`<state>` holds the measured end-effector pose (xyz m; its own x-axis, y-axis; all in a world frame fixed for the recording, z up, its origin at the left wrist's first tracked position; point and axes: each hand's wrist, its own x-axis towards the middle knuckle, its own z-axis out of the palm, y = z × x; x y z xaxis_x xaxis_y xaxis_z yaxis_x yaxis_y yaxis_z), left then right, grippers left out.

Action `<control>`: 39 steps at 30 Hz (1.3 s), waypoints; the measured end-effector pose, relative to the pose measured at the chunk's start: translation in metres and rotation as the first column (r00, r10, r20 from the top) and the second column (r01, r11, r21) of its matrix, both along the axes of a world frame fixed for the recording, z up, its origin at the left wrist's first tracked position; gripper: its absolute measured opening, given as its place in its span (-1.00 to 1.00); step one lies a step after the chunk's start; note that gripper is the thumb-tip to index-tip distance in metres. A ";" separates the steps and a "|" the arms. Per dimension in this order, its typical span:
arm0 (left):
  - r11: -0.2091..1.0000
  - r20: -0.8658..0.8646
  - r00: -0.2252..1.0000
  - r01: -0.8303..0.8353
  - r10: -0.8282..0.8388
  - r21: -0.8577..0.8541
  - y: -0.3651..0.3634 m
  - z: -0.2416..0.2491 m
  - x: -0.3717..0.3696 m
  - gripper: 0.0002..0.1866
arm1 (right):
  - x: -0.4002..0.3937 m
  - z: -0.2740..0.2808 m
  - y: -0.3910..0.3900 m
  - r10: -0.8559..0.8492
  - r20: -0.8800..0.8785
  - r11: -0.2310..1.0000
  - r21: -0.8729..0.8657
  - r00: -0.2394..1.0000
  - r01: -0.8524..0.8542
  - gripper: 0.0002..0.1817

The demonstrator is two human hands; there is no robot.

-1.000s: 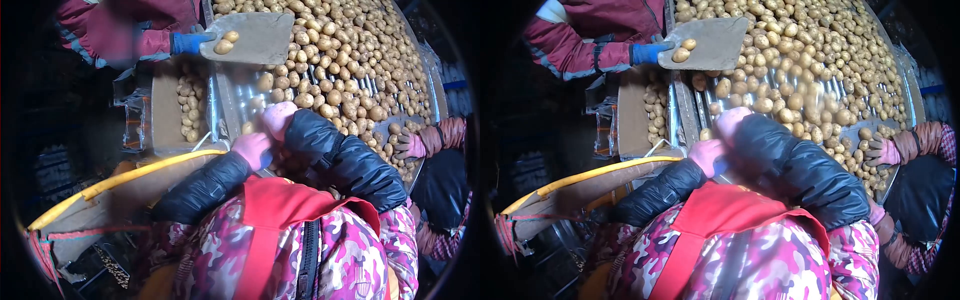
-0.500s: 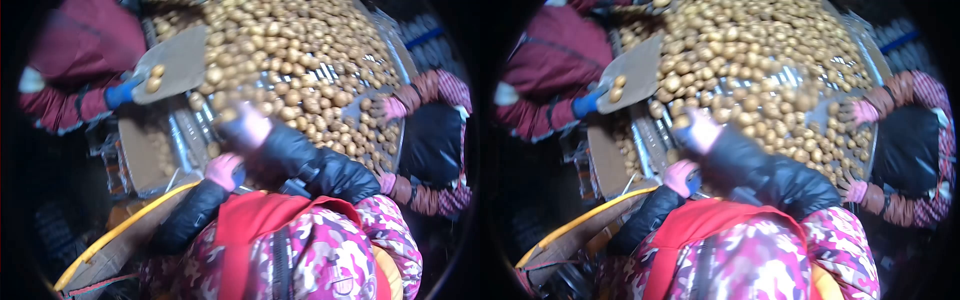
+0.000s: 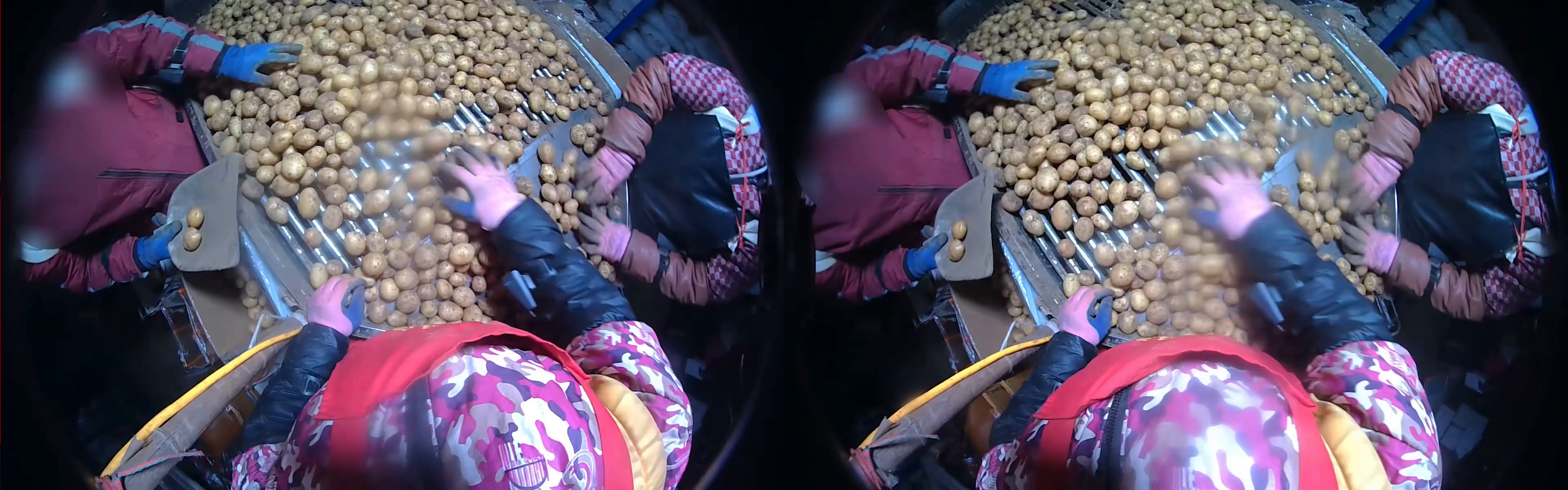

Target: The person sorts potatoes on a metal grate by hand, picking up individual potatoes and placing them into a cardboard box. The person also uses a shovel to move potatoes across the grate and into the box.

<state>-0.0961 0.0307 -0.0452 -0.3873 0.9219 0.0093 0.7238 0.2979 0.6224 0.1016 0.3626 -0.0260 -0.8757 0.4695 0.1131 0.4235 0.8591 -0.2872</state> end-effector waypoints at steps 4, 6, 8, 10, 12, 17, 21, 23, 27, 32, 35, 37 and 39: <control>1.000 0.038 0.999 -0.018 0.019 -0.015 0.008 0.010 -0.002 -0.82 | 0.047 -0.010 0.016 -0.243 0.205 0.969 0.107 0.948 0.225 -0.23; 0.999 0.049 0.999 -0.024 0.025 -0.021 0.007 0.012 -0.003 -0.81 | 0.071 -0.035 0.039 -0.415 0.146 0.906 -0.023 0.898 0.422 -0.22; 0.995 0.066 0.998 0.008 -0.001 -0.103 0.005 0.015 -0.007 -0.74 | 0.063 -0.025 0.052 -0.571 0.182 0.818 0.040 0.800 0.574 -0.28; 0.990 0.089 0.996 0.017 -0.004 -0.143 0.004 0.013 -0.009 -0.70 | 0.023 -0.021 0.056 -0.491 -0.055 0.833 0.264 0.869 0.487 -0.30; 0.992 0.060 0.998 0.027 -0.020 -0.119 0.002 0.009 -0.011 -0.67 | -0.047 0.010 0.043 -0.242 -0.202 0.960 0.096 0.949 0.265 -0.32; 0.962 0.139 0.988 0.101 -0.067 -0.255 0.004 0.016 -0.016 -0.58 | -0.235 0.023 0.012 0.276 -0.267 0.959 0.006 0.923 -0.284 -0.42; 0.975 0.098 0.990 0.115 -0.098 -0.190 -0.004 -0.002 -0.015 -0.57 | -0.356 -0.006 -0.026 0.352 -0.166 0.936 0.065 0.921 -0.345 -0.40; 0.967 0.076 0.992 0.114 -0.099 -0.229 -0.003 0.001 -0.015 -0.60 | -0.359 -0.021 -0.044 0.314 -0.091 0.949 0.027 0.945 -0.313 -0.38; 0.958 0.147 0.986 0.114 -0.077 -0.262 0.005 0.015 -0.017 -0.58 | -0.294 -0.008 -0.070 0.382 0.086 0.896 -0.279 0.920 -0.346 -0.40; 0.988 0.102 0.995 0.031 -0.016 -0.148 0.005 0.013 -0.012 -0.67 | -0.170 -0.015 -0.074 0.496 -0.204 0.832 -0.166 0.844 -0.529 -0.28; 0.990 0.080 0.997 0.007 0.004 -0.140 0.004 0.017 -0.009 -0.72 | -0.111 0.003 -0.054 0.449 -0.135 0.875 -0.133 0.883 -0.465 -0.29; 0.993 0.084 0.996 -0.010 0.020 -0.118 0.007 0.014 -0.009 -0.74 | -0.077 0.007 -0.038 0.376 0.004 0.925 -0.056 0.927 -0.375 -0.33; 0.996 0.084 0.996 -0.007 0.015 -0.093 0.006 0.009 -0.009 -0.77 | -0.054 0.001 -0.024 0.317 0.097 0.942 0.085 0.944 -0.325 -0.38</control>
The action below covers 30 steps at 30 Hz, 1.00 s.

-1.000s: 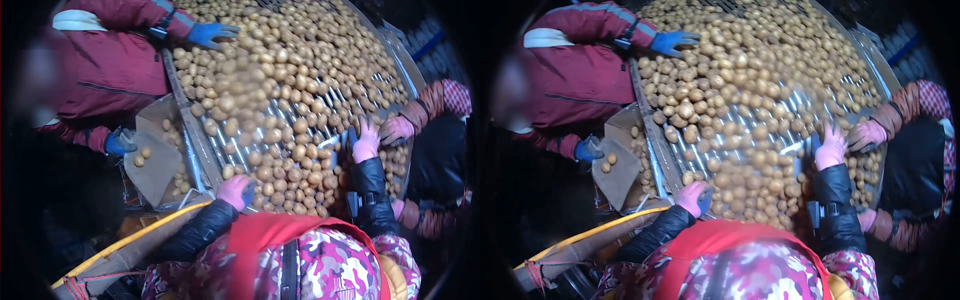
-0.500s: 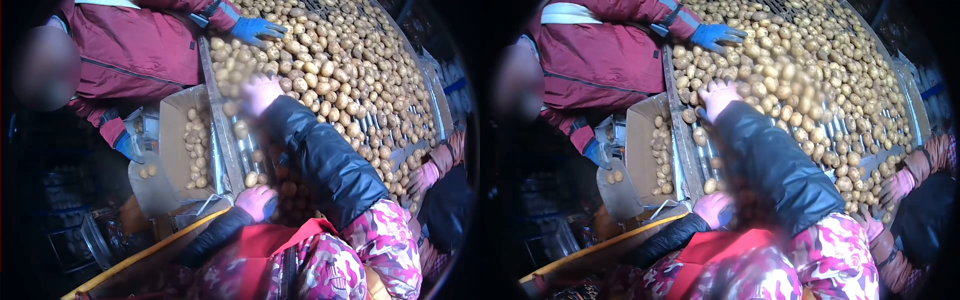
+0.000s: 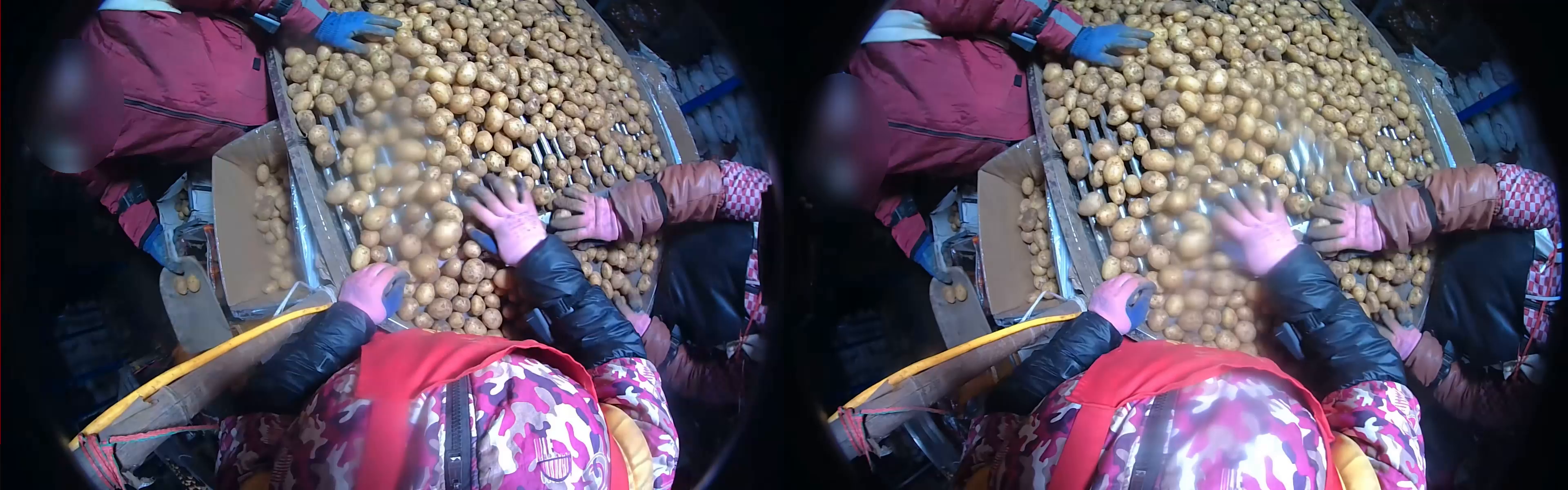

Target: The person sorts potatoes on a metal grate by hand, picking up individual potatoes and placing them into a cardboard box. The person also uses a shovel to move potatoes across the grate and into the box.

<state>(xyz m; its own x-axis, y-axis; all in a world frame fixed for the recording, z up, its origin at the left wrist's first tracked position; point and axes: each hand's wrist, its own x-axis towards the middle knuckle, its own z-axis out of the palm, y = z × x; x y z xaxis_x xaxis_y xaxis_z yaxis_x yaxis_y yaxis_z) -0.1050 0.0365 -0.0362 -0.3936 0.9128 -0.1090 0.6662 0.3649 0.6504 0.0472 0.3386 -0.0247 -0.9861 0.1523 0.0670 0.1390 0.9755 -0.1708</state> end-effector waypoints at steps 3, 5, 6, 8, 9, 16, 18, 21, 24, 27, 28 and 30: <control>1.000 -0.013 1.000 0.000 0.000 0.016 0.000 0.000 0.000 -0.80 | 0.008 0.009 0.032 -0.199 -0.020 0.975 0.102 0.980 0.200 -0.53; 1.000 -0.010 1.000 -0.001 0.001 0.010 -0.002 -0.002 -0.002 -0.80 | 0.004 -0.014 0.061 -0.404 -0.126 0.893 0.158 0.906 0.420 -0.62; 1.000 -0.002 1.000 -0.001 0.001 0.003 -0.003 -0.004 -0.001 -0.79 | -0.013 0.004 0.064 -0.408 -0.081 0.908 0.072 0.909 0.414 -0.59; 1.000 0.005 1.000 0.003 -0.003 -0.008 0.000 -0.005 -0.002 -0.76 | -0.065 0.037 0.055 -0.266 -0.149 0.964 -0.049 0.952 0.262 -0.56; 1.000 0.004 1.000 0.012 -0.012 -0.024 0.000 -0.001 -0.002 -0.75 | -0.093 0.034 0.043 -0.165 -0.234 0.978 -0.168 0.958 0.127 -0.61; 0.993 0.015 0.999 0.046 -0.045 -0.106 0.000 0.005 -0.010 -0.65 | -0.214 -0.003 -0.013 -0.148 0.291 0.895 -0.368 0.945 0.254 -0.55; 0.993 0.056 0.997 0.054 -0.048 -0.102 0.000 0.014 -0.010 -0.63 | -0.195 -0.007 0.005 -0.117 0.208 0.782 -0.583 0.971 0.220 -0.55; 0.995 0.048 0.999 0.028 -0.023 -0.100 -0.005 0.005 -0.008 -0.64 | -0.167 -0.007 0.019 -0.211 0.545 -0.434 -0.796 0.811 0.422 -0.54; 0.989 0.052 0.998 0.044 -0.037 -0.145 -0.001 0.012 -0.008 -0.63 | -0.150 0.012 0.012 -0.494 0.611 -0.719 -0.687 0.619 0.105 -0.47; 0.999 0.016 1.000 0.014 -0.013 -0.050 -0.003 0.006 -0.004 -0.62 | -0.148 0.005 -0.007 -0.460 0.614 -0.693 -0.700 0.641 0.173 -0.58; 1.000 0.002 1.000 0.010 -0.010 -0.028 -0.003 0.003 -0.002 -0.64 | -0.153 0.018 -0.020 -0.412 0.460 -0.495 -0.838 0.787 0.230 -0.60; 0.996 -0.054 0.998 0.026 -0.031 -0.088 -0.005 -0.005 -0.001 -0.63 | -0.167 0.027 -0.058 -0.244 0.200 -0.233 -0.962 0.949 0.143 -0.55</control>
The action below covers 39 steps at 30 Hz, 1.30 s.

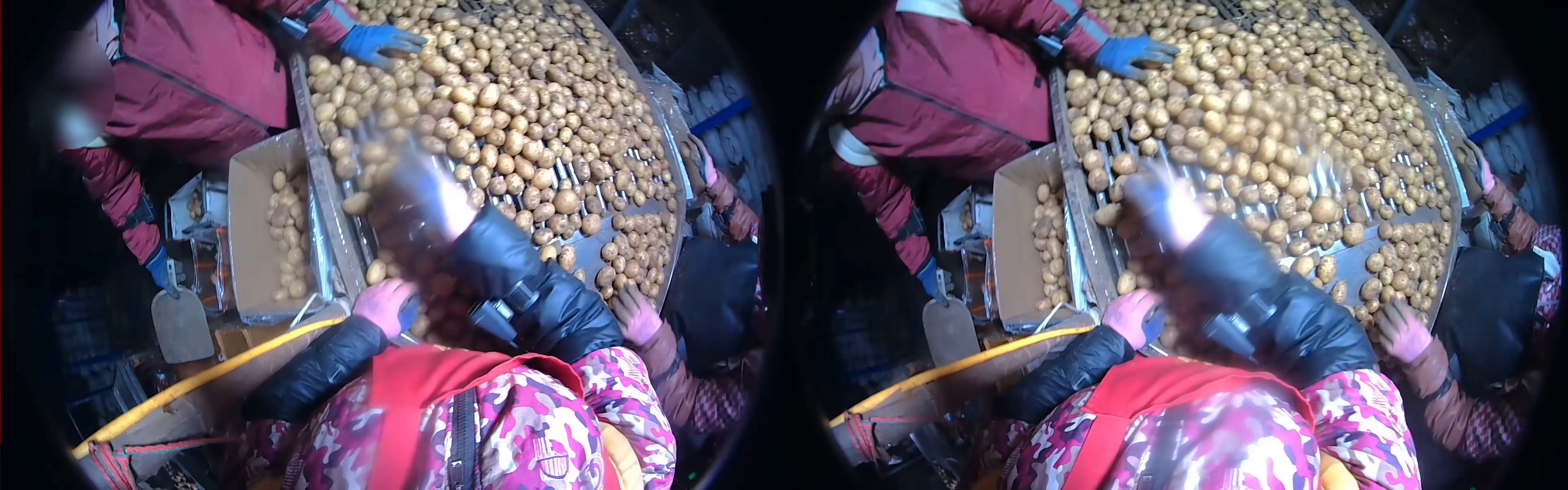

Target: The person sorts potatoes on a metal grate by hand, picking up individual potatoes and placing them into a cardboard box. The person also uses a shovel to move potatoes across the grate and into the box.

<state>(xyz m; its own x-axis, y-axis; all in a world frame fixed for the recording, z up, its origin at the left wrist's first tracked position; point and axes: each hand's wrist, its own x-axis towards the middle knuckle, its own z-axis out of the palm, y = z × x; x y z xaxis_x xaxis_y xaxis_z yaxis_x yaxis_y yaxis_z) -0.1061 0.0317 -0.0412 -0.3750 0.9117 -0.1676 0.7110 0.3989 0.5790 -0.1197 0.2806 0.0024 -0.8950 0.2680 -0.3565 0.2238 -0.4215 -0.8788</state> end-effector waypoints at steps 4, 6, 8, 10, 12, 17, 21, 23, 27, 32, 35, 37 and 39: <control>1.000 -0.012 1.000 0.011 -0.011 0.019 0.000 -0.006 0.004 -0.60 | -0.029 0.023 0.002 0.127 -0.113 0.674 0.739 0.986 -0.002 -0.23; 1.000 0.028 0.999 0.016 -0.017 0.025 0.002 -0.003 0.004 -0.64 | -0.045 0.019 0.041 0.108 0.035 0.312 0.948 0.993 -0.067 -0.24; 0.999 0.010 1.000 0.013 -0.014 0.043 0.003 -0.004 0.006 -0.66 | -0.064 -0.020 0.081 0.016 0.116 -0.105 0.988 0.993 -0.113 -0.22; 0.997 -0.043 0.999 0.009 -0.006 0.071 -0.002 -0.015 0.015 -0.66 | -0.049 -0.033 0.121 -0.096 0.208 -0.219 0.950 0.973 -0.224 -0.18; 0.995 -0.052 0.998 0.028 -0.023 0.100 0.000 -0.016 0.013 -0.68 | -0.033 -0.019 0.147 -0.198 0.355 -0.182 0.902 0.914 -0.390 -0.15; 0.995 -0.047 0.999 0.013 -0.009 0.095 -0.006 -0.023 0.017 -0.64 | 0.018 -0.033 0.180 -0.286 0.324 -0.134 0.919 0.902 -0.372 -0.19; 0.994 -0.076 0.997 -0.002 0.011 0.111 -0.003 -0.022 0.019 -0.74 | 0.087 -0.049 0.192 -0.338 0.275 -0.055 0.949 0.900 -0.311 -0.34; 0.995 -0.063 0.998 -0.018 0.024 0.101 -0.004 -0.023 0.020 -0.73 | 0.127 -0.086 0.187 -0.378 0.144 -0.066 0.981 0.915 -0.182 -0.38; 0.997 -0.055 0.998 -0.036 0.040 0.074 -0.001 -0.019 0.020 -0.74 | 0.171 -0.050 0.133 -0.223 0.370 -0.075 0.916 0.902 -0.395 -0.36; 0.999 -0.033 0.999 -0.001 0.002 0.042 -0.001 -0.019 0.014 -0.68 | 0.100 0.016 0.126 0.009 0.327 -0.013 0.945 0.945 -0.327 -0.66; 1.000 -0.020 0.999 0.031 -0.031 -0.004 -0.004 -0.015 0.012 -0.62 | 0.011 0.005 0.140 0.005 0.173 -0.136 0.976 0.985 -0.170 -0.72; 0.998 -0.015 0.999 0.048 -0.048 -0.032 -0.003 -0.012 0.012 -0.57 | -0.054 -0.020 0.141 0.024 0.379 -0.212 0.906 0.925 -0.366 -0.75; 0.998 0.004 0.999 0.054 -0.054 -0.025 -0.005 -0.016 0.009 -0.57 | -0.073 -0.052 0.126 -0.063 0.245 -0.221 0.942 0.967 -0.253 -0.73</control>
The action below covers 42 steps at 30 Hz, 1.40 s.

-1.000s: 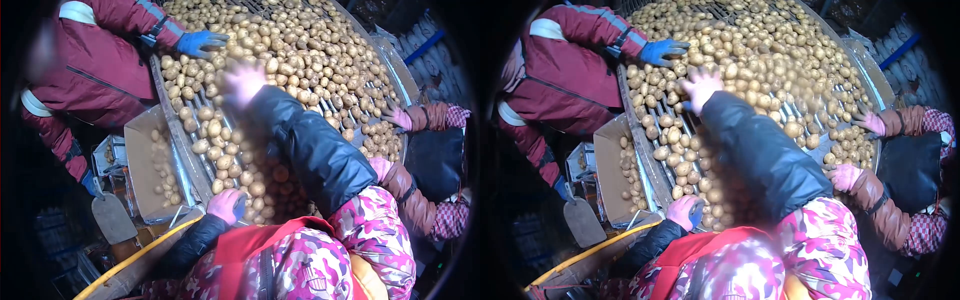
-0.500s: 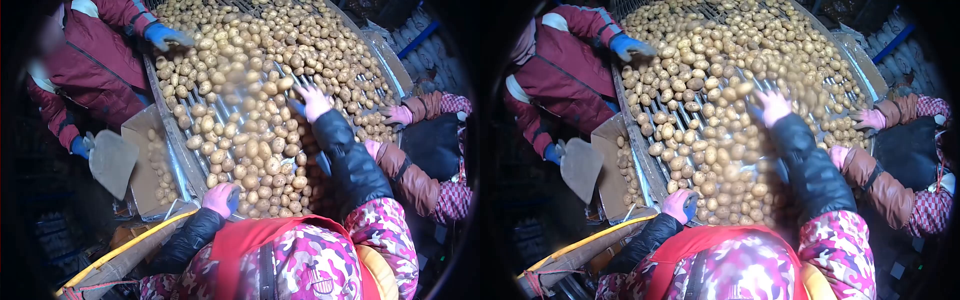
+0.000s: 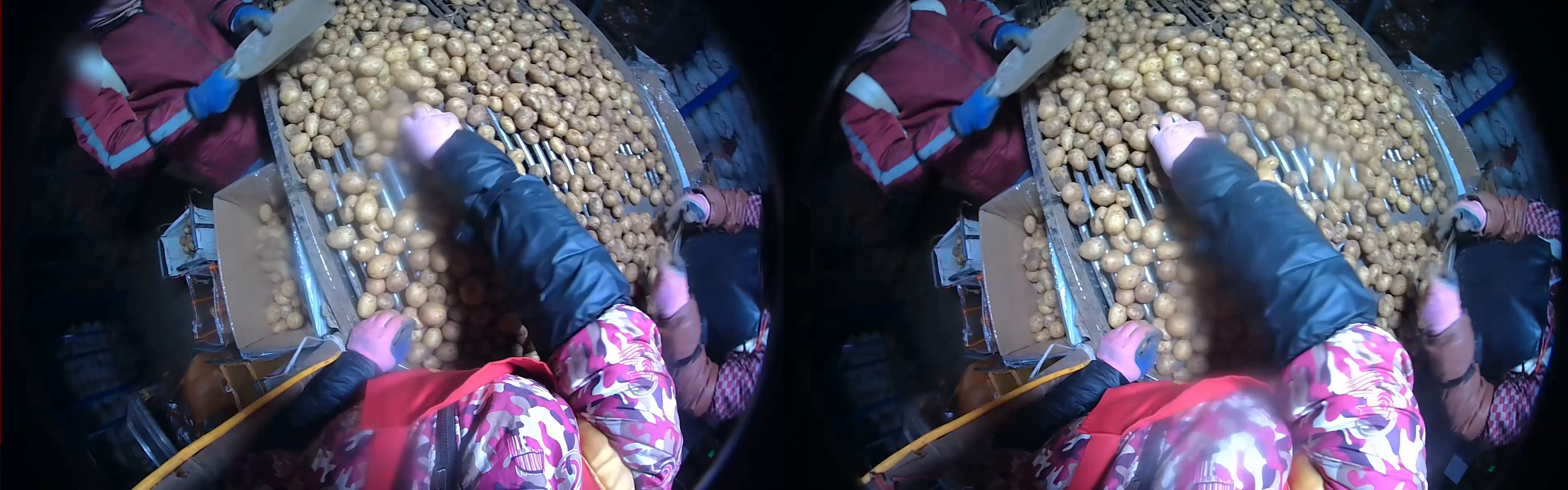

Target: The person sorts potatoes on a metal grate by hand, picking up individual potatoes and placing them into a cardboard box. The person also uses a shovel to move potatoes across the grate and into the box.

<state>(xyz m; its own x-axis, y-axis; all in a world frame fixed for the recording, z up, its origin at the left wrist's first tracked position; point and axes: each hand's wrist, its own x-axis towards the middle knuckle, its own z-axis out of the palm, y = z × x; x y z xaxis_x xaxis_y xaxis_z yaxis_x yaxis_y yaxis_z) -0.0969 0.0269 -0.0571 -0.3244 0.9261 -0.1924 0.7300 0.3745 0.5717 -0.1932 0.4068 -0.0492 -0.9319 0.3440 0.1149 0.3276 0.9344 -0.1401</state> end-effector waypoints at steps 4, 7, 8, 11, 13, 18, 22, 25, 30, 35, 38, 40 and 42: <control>1.000 -0.005 1.000 -0.025 0.025 -0.007 -0.005 -0.002 0.010 -0.58 | 0.001 -0.019 -0.003 -0.104 0.111 0.966 -0.224 0.988 0.127 -0.71; 0.999 -0.028 0.999 -0.020 0.021 0.035 0.001 -0.003 0.003 -0.60 | 0.021 -0.003 0.007 -0.042 0.285 0.933 -0.330 0.958 0.140 -0.63; 0.998 -0.042 0.999 -0.024 0.026 0.053 0.000 -0.004 0.005 -0.61 | 0.035 -0.015 0.008 -0.094 0.147 0.908 -0.393 0.985 0.145 -0.51; 0.993 -0.086 0.995 -0.040 0.049 0.108 0.002 -0.007 0.009 -0.67 | 0.099 0.017 -0.004 -0.474 -0.175 0.572 -0.806 0.863 0.151 -0.40; 0.989 -0.072 0.996 -0.044 0.054 0.140 0.002 -0.009 0.009 -0.72 | 0.122 0.021 0.001 -0.588 -0.137 0.411 -0.900 0.797 0.149 -0.31; 0.985 -0.096 0.994 -0.040 0.056 0.167 0.004 -0.010 0.009 -0.76 | 0.101 -0.032 -0.015 -0.819 -0.179 0.243 -0.969 0.546 0.047 -0.19; 0.986 -0.115 0.992 -0.036 0.055 0.163 0.004 -0.011 0.011 -0.78 | 0.107 0.089 -0.086 -0.535 -0.161 0.152 -0.984 0.829 -0.093 -0.19; 0.993 -0.126 0.991 -0.040 0.054 0.113 0.004 -0.010 0.010 -0.82 | 0.094 0.101 -0.104 -0.148 -0.385 0.365 -0.877 0.911 -0.312 -0.17; 0.986 -0.116 0.993 -0.003 0.023 0.165 0.000 -0.015 0.007 -0.75 | 0.092 0.097 0.013 -0.220 -0.270 0.884 -0.461 0.937 0.075 -0.28; 0.988 -0.144 0.989 0.004 0.019 0.156 0.003 -0.014 0.006 -0.76 | 0.135 0.013 0.159 -0.435 -0.022 0.893 -0.141 0.900 0.428 -0.22; 0.992 -0.157 0.987 0.003 0.017 0.125 -0.005 -0.021 0.008 -0.77 | 0.164 -0.007 0.185 -0.439 0.034 0.868 -0.244 0.898 0.433 -0.14; 0.993 -0.159 0.987 0.002 0.017 0.122 0.000 -0.022 0.006 -0.77 | 0.188 -0.015 0.190 -0.420 -0.073 0.867 -0.326 0.905 0.376 -0.19; 0.994 -0.151 0.988 -0.012 0.028 0.107 0.001 -0.014 0.007 -0.77 | 0.243 -0.017 0.185 -0.456 -0.022 0.812 -0.419 0.890 0.406 -0.21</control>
